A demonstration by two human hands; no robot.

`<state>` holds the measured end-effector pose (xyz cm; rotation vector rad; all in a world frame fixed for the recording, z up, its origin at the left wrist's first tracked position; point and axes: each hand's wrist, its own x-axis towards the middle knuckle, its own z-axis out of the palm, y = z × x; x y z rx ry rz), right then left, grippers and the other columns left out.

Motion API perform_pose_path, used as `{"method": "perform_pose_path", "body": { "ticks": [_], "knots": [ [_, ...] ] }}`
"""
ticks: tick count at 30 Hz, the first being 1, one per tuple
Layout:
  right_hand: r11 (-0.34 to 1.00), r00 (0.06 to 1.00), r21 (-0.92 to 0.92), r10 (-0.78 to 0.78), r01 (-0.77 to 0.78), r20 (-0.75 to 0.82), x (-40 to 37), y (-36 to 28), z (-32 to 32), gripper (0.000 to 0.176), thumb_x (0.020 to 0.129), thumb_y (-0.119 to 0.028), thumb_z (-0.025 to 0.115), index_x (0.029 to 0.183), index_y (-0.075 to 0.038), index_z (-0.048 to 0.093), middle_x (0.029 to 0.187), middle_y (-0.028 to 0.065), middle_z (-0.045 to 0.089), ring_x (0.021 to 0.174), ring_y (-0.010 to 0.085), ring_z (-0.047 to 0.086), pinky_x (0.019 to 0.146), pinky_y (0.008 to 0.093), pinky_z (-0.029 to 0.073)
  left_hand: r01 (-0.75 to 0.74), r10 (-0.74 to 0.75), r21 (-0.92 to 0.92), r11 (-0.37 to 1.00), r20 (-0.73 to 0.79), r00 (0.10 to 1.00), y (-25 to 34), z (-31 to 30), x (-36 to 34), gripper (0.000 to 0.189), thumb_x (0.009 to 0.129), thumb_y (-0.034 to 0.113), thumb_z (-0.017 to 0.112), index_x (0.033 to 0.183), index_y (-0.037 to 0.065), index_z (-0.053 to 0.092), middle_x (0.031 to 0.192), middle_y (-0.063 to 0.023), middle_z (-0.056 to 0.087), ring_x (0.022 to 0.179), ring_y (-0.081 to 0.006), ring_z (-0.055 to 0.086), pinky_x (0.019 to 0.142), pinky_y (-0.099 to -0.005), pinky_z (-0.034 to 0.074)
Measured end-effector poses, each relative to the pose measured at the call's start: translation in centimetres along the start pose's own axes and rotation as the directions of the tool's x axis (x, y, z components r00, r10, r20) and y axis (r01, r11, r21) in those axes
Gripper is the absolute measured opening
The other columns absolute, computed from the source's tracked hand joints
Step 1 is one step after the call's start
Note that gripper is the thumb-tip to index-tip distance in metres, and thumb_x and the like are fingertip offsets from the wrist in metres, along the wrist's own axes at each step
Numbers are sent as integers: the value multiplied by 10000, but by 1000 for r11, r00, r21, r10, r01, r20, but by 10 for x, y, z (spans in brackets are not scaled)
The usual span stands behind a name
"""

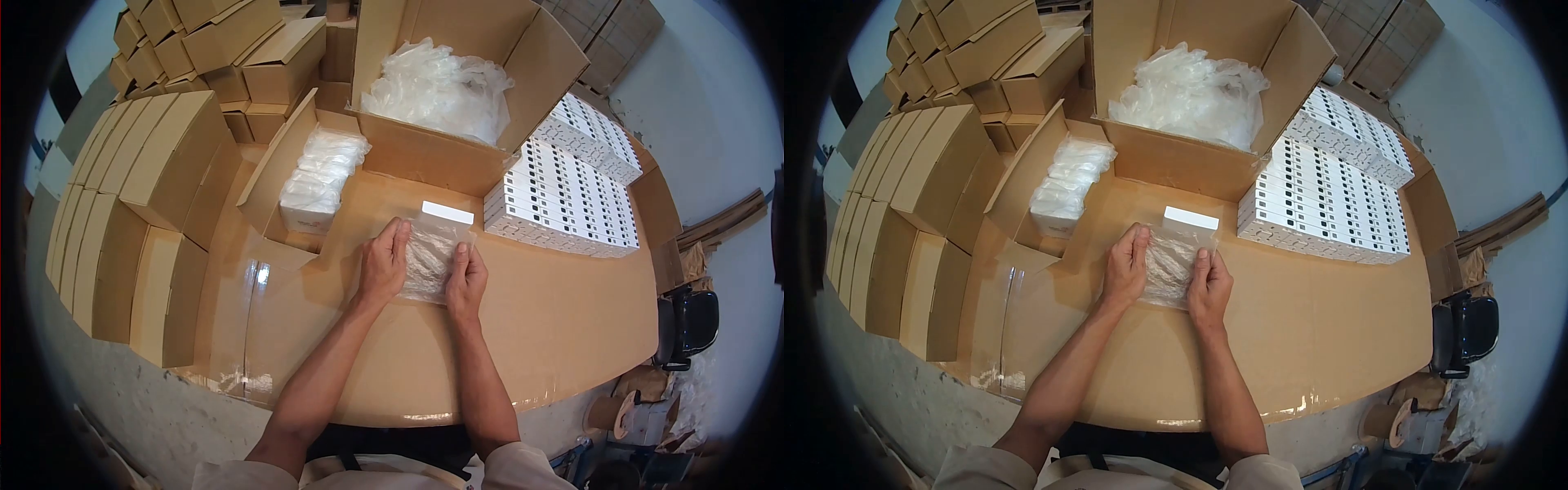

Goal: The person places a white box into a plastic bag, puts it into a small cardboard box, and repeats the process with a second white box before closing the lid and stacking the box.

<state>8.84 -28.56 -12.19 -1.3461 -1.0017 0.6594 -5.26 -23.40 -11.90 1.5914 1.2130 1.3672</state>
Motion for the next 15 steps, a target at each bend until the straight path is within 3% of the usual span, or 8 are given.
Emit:
{"method": "perform_pose_path", "body": {
  "ticks": [3,6,9,12,15],
  "knots": [
    [998,998,4,-58,58,-12,-6,-8,10,343,1112,-253,522,884,-9,598,705,-49,513,655,51,420,559,271,368,-12,11,-25,1000,-46,999,3,1,1,381,1108,306,492,882,1,529,638,-186,532,554,-362,523,559,-425,438],
    [995,997,-64,-80,79,-17,-5,2,7,331,1115,-230,506,886,-6,592,700,-35,515,661,54,427,567,265,373,39,-39,-17,999,-2,999,12,-5,1,373,1103,294,506,867,6,522,623,-160,536,556,-287,585,556,-409,446],
    [987,991,-119,-120,112,-65,-1,2,2,334,1119,-221,488,890,0,590,703,-17,520,666,59,433,572,265,380,241,-223,-134,961,141,965,17,-3,-7,355,1093,291,533,882,5,526,607,-142,499,548,-202,572,547,-392,442],
    [986,986,-114,-135,123,-103,2,2,-1,340,1121,-219,477,890,6,586,704,-3,529,666,66,445,574,272,387,97,-92,-54,994,78,993,7,5,-9,352,1084,301,556,894,6,532,600,-124,505,562,-153,570,542,-373,444],
    [984,985,-120,-143,131,-93,3,4,-3,344,1122,-216,474,888,11,582,702,8,542,668,71,460,578,277,397,100,-99,-19,995,63,993,2,2,-5,327,1052,298,624,907,13,560,620,-84,590,593,-134,590,553,-358,467]
  ]
}}
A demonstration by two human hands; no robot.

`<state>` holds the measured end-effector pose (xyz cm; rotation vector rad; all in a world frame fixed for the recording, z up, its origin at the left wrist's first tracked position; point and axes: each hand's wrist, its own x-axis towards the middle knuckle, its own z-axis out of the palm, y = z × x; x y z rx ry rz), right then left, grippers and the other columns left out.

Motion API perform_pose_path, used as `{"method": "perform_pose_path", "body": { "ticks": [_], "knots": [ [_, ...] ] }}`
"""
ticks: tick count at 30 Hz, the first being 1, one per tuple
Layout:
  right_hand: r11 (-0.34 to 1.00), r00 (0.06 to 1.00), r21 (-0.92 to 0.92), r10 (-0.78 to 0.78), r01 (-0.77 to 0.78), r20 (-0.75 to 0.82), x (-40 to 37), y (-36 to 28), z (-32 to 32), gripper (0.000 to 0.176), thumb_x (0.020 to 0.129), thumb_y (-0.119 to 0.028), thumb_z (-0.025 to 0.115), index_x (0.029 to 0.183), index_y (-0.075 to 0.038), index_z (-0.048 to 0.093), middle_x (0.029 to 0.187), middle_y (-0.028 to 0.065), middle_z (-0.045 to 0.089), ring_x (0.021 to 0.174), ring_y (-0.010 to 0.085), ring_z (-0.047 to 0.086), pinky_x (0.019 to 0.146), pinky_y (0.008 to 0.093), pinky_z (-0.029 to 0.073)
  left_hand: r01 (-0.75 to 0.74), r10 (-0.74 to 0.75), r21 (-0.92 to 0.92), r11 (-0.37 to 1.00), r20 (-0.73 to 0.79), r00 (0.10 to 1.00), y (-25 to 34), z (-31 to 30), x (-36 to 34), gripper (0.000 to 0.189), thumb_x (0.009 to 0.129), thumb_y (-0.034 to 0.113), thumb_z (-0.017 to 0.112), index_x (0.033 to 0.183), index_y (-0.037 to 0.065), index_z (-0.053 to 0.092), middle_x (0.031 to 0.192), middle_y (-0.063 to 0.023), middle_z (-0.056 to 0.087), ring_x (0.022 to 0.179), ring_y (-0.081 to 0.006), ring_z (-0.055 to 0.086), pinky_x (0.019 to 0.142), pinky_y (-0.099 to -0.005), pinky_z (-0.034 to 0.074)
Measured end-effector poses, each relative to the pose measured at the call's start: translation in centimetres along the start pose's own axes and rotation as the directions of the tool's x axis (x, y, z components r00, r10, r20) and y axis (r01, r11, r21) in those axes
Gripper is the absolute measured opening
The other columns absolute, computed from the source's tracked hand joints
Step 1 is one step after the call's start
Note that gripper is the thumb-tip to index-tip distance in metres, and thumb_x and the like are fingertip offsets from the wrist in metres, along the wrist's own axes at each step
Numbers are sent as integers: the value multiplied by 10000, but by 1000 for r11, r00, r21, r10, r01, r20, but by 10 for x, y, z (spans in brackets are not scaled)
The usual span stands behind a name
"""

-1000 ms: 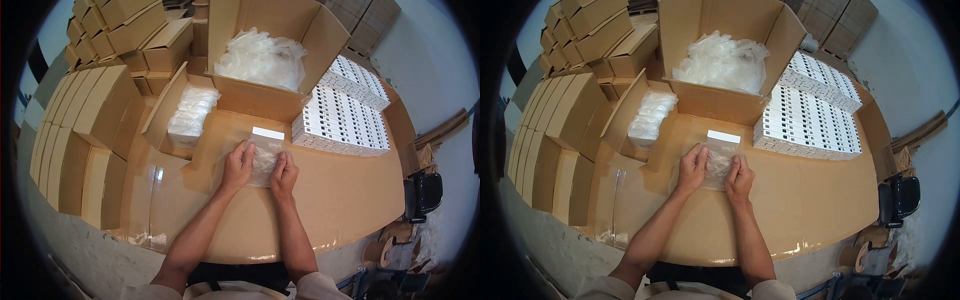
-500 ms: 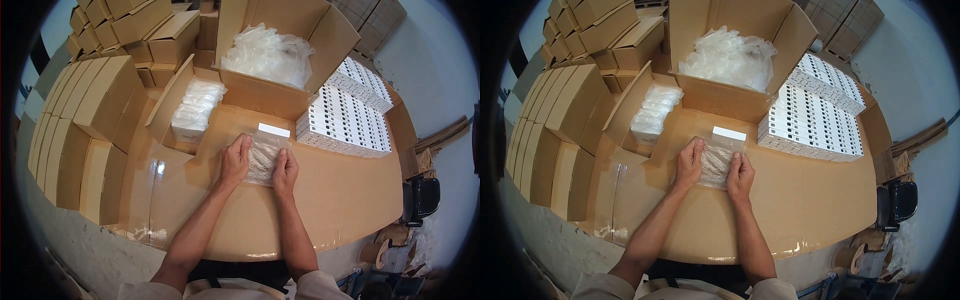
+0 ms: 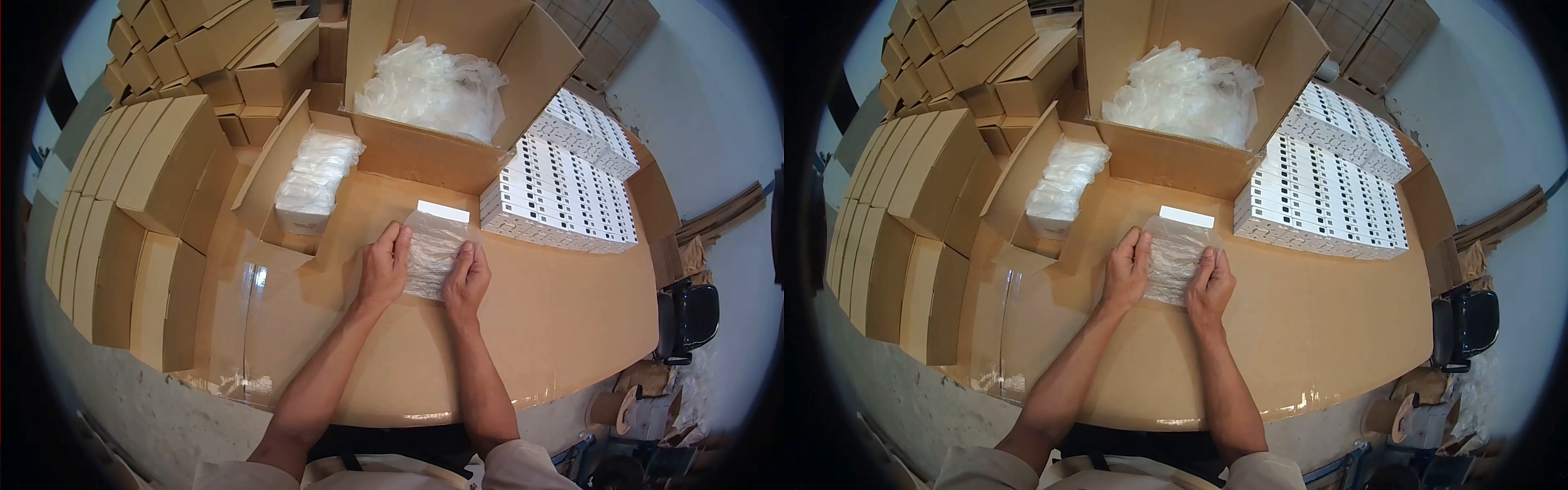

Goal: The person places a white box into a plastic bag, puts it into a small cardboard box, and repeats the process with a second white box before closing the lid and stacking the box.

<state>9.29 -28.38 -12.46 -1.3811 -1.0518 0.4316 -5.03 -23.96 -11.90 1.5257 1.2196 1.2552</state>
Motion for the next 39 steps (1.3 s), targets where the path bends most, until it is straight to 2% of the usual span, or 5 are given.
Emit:
{"method": "perform_pose_path", "body": {
  "ticks": [3,6,11,17,39],
  "knots": [
    [1000,999,-13,-15,16,42,-1,0,0,330,1117,-212,485,894,12,579,696,21,556,663,80,473,583,286,408,138,-97,-263,955,164,982,8,-9,2,256,978,244,745,959,20,623,764,-55,695,686,-113,626,613,-326,512],
    [999,996,-44,-13,17,94,-2,1,-5,268,1095,-212,530,954,8,584,726,45,594,680,102,514,599,295,424,-75,130,-383,921,119,984,0,-4,6,298,888,190,845,1053,17,667,911,-50,730,791,-107,640,705,-304,541],
    [973,975,89,-205,213,-91,4,-29,-1,190,996,-142,677,1129,-18,620,1065,135,674,949,195,645,770,334,502,100,6,-330,938,306,952,1,-11,6,336,852,132,871,1091,22,663,971,-33,720,874,-84,653,747,-267,545],
    [862,881,-183,-461,474,109,12,-30,-21,282,862,-23,763,1131,-34,680,1294,175,588,1124,306,614,986,426,496,52,32,-267,962,302,953,5,-10,4,344,831,151,885,1070,21,675,947,-35,719,861,-88,641,760,-289,546],
    [983,975,-47,-171,179,141,12,-13,-24,260,839,-53,800,1068,-68,679,1245,104,605,1115,244,608,823,355,467,84,-23,-145,986,376,927,15,-16,4,335,827,159,885,1052,-1,697,943,-37,721,869,-87,628,781,-295,540]
  ]
}}
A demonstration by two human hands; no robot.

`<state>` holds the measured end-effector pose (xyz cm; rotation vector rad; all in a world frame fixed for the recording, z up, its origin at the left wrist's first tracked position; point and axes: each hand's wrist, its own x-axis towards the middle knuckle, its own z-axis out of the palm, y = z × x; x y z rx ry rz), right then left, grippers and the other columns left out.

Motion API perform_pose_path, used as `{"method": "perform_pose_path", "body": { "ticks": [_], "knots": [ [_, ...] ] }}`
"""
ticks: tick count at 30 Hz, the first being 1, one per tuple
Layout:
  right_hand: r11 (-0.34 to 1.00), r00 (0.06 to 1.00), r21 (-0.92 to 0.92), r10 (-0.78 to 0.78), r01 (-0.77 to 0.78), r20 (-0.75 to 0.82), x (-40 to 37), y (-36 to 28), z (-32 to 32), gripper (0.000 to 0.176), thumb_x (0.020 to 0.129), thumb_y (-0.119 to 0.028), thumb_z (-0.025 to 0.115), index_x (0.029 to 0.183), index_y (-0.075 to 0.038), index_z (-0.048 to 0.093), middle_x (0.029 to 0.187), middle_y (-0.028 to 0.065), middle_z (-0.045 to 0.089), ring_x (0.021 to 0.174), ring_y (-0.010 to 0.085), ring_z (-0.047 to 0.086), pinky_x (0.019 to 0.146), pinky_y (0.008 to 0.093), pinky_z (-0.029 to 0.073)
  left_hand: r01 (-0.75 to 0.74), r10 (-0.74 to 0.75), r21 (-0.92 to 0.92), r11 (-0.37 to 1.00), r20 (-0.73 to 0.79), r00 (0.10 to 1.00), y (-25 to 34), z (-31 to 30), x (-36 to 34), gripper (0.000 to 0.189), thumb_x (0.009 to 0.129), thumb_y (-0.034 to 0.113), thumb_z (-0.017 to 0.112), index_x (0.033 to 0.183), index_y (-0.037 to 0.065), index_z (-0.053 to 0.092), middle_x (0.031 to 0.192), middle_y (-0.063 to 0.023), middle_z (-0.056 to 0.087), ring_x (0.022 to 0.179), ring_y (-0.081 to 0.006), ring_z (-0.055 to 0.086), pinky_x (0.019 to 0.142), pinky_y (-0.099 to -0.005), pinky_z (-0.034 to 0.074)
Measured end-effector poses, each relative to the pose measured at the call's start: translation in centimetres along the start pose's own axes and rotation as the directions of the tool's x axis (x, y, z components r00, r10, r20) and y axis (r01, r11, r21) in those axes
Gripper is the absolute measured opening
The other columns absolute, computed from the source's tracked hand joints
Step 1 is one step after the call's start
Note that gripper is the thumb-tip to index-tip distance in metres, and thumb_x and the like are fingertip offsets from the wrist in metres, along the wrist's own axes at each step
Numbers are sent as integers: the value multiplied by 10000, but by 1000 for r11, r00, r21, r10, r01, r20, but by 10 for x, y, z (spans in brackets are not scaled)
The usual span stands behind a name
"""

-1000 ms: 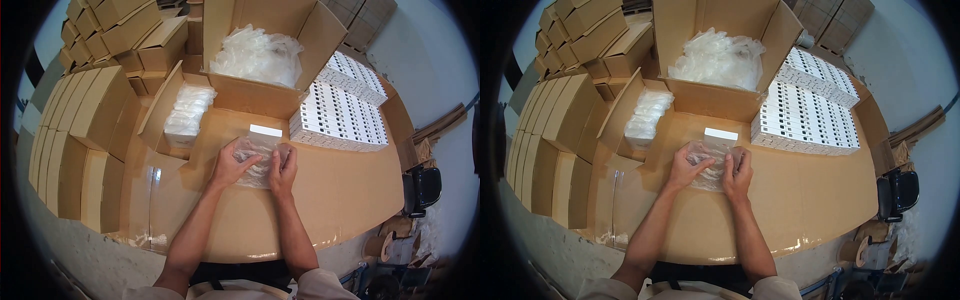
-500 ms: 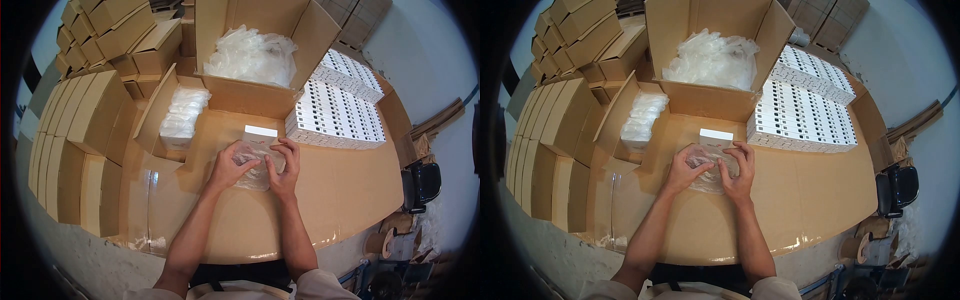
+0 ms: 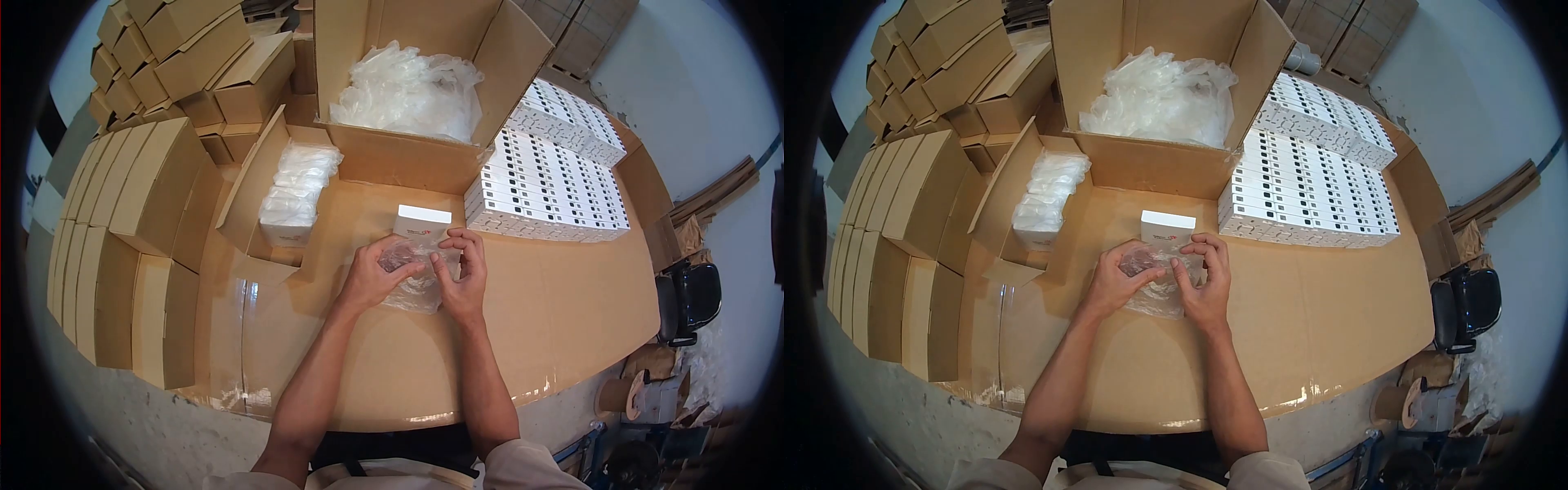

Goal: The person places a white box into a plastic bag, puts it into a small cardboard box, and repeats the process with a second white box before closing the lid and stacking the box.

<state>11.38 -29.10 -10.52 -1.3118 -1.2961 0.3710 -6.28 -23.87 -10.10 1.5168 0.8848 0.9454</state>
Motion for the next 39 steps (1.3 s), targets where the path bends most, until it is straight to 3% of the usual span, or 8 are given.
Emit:
{"method": "perform_pose_path", "body": {
  "ticks": [8,15,17,24,26,32,35,39],
  "knots": [
    [991,991,-62,-119,123,59,2,-9,0,242,824,-29,805,1037,-39,688,1251,142,589,1201,298,584,1041,411,460,-66,66,8,998,3,998,-2,1,0,314,847,113,855,1101,3,708,1018,-60,742,918,-105,658,828,-299,556],
    [995,995,-27,-89,91,50,0,1,-2,174,824,-27,810,968,-45,714,1250,140,590,1201,302,574,1017,410,466,-66,65,-14,998,-14,998,-1,1,1,314,849,106,852,1114,19,706,1018,-52,743,924,-99,663,827,-294,557],
    [998,996,-5,-64,65,69,1,-8,-4,148,823,-33,813,938,-49,722,1264,139,592,1189,301,574,1002,409,471,4,-4,0,1000,1,1000,2,1,1,298,851,91,843,1105,22,704,1014,-48,740,915,-101,665,820,-294,557],
    [950,961,-213,-185,228,203,3,-29,-17,184,768,-37,824,917,-115,748,1358,98,592,1232,315,525,921,413,477,118,-114,116,986,-40,993,-19,-2,6,285,840,74,826,1095,32,706,971,-39,732,876,-111,672,770,-309,566],
    [919,953,-287,-214,271,213,3,-29,-20,212,758,-62,831,940,-137,751,1364,88,593,1254,321,506,937,433,456,39,-31,182,982,-48,998,-25,0,6,291,836,89,831,1093,31,707,960,-45,734,875,-114,670,767,-315,566],
    [691,915,-599,-289,404,283,3,-58,-17,259,786,-157,826,1032,-194,752,1282,52,608,1214,304,519,1030,484,366,79,-84,85,993,58,995,3,-2,0,287,843,104,818,1095,18,708,982,-84,743,896,-148,680,814,-338,556],
    [645,884,-608,-294,463,362,6,-73,-14,207,784,-127,826,974,-151,747,1136,53,641,1115,277,568,955,462,432,64,-76,135,989,88,993,3,-1,0,297,842,107,808,1095,-8,701,989,-112,746,904,-170,692,832,-351,553],
    [755,860,-481,-212,445,464,11,-71,-10,155,837,-99,775,968,-90,694,951,84,671,933,308,634,847,455,490,-40,29,121,992,91,995,-3,-1,0,313,836,160,830,1091,14,721,967,-136,769,890,-239,740,803,-386,568]
  ]
}}
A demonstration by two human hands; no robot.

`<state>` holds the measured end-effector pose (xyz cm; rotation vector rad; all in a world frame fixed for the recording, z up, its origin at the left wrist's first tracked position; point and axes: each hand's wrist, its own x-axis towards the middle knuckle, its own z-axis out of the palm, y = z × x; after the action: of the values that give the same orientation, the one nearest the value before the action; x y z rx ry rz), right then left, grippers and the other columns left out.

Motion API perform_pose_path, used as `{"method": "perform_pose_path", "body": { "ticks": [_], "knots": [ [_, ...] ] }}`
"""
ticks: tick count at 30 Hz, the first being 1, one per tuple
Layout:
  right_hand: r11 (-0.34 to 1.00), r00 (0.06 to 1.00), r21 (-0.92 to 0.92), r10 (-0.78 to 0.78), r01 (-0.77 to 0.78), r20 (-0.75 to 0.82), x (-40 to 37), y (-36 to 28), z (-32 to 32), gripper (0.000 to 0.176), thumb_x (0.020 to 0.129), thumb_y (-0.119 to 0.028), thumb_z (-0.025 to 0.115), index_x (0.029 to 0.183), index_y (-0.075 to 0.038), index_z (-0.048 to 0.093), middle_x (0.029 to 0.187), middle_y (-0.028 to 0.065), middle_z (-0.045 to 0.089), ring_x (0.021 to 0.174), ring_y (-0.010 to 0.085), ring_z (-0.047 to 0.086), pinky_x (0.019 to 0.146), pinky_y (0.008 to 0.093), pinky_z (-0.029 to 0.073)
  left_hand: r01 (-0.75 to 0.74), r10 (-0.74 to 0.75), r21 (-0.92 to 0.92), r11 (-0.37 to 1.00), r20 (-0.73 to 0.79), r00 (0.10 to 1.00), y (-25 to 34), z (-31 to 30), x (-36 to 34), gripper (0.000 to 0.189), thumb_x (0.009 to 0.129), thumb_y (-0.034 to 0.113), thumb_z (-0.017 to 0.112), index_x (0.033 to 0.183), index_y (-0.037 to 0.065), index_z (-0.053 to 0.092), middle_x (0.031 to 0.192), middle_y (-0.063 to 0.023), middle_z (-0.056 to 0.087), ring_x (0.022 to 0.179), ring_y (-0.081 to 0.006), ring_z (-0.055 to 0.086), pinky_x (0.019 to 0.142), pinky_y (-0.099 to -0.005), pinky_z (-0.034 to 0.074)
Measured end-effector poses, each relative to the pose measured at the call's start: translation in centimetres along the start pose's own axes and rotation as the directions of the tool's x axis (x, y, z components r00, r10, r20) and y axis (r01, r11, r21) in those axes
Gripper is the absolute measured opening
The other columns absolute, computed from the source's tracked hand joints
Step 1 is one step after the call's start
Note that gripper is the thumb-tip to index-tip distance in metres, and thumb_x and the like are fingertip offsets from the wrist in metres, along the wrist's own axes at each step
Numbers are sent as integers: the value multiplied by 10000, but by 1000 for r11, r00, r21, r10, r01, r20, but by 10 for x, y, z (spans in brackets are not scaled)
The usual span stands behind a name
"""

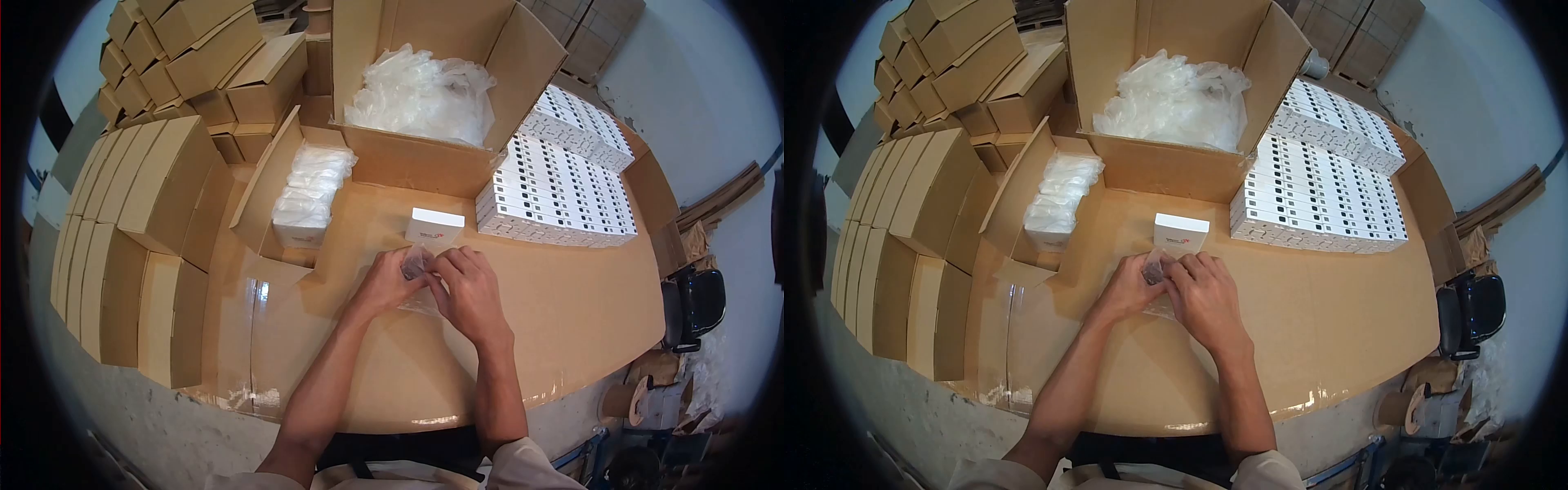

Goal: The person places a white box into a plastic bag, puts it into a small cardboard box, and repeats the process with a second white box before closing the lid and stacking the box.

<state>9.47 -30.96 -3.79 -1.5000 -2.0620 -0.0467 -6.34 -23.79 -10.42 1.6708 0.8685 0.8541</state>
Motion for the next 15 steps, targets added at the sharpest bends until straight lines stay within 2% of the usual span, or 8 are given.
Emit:
{"method": "perform_pose_path", "body": {
  "ticks": [3,6,9,11,15],
  "knots": [
    [993,994,86,69,-77,84,6,-2,-2,150,877,-62,719,1005,-56,642,892,134,688,859,357,660,805,468,507,105,-107,51,993,46,993,6,-4,0,323,832,169,834,1084,3,719,969,-141,768,895,-237,741,799,-390,569],
    [979,983,144,127,-147,135,7,3,-3,162,902,-42,665,1046,-41,592,904,173,704,834,386,674,832,473,504,94,-95,25,995,60,994,1,-5,0,338,828,175,839,1084,-7,715,963,-146,766,889,-250,741,792,-398,569],
    [957,984,247,122,-151,128,10,6,-6,147,911,-39,655,1030,-38,570,948,193,721,863,387,685,852,475,507,112,-111,-8,994,63,992,8,-6,-1,347,828,185,841,1087,-8,714,982,-150,768,890,-275,741,792,-408,568],
    [944,986,291,131,-157,107,10,8,-3,158,907,-48,668,1041,-36,585,982,202,729,892,389,690,860,476,507,81,-84,35,996,74,994,5,-7,0,359,827,192,844,1096,-7,714,1000,-157,767,899,-286,742,799,-412,568],
    [958,995,267,94,-103,44,11,7,1,153,905,-59,690,1034,-27,615,992,196,731,904,390,690,856,472,504,85,-93,92,992,86,992,11,-10,-1,394,819,213,855,1117,-4,713,1025,-173,765,914,-294,743,809,-415,568]
  ]
}}
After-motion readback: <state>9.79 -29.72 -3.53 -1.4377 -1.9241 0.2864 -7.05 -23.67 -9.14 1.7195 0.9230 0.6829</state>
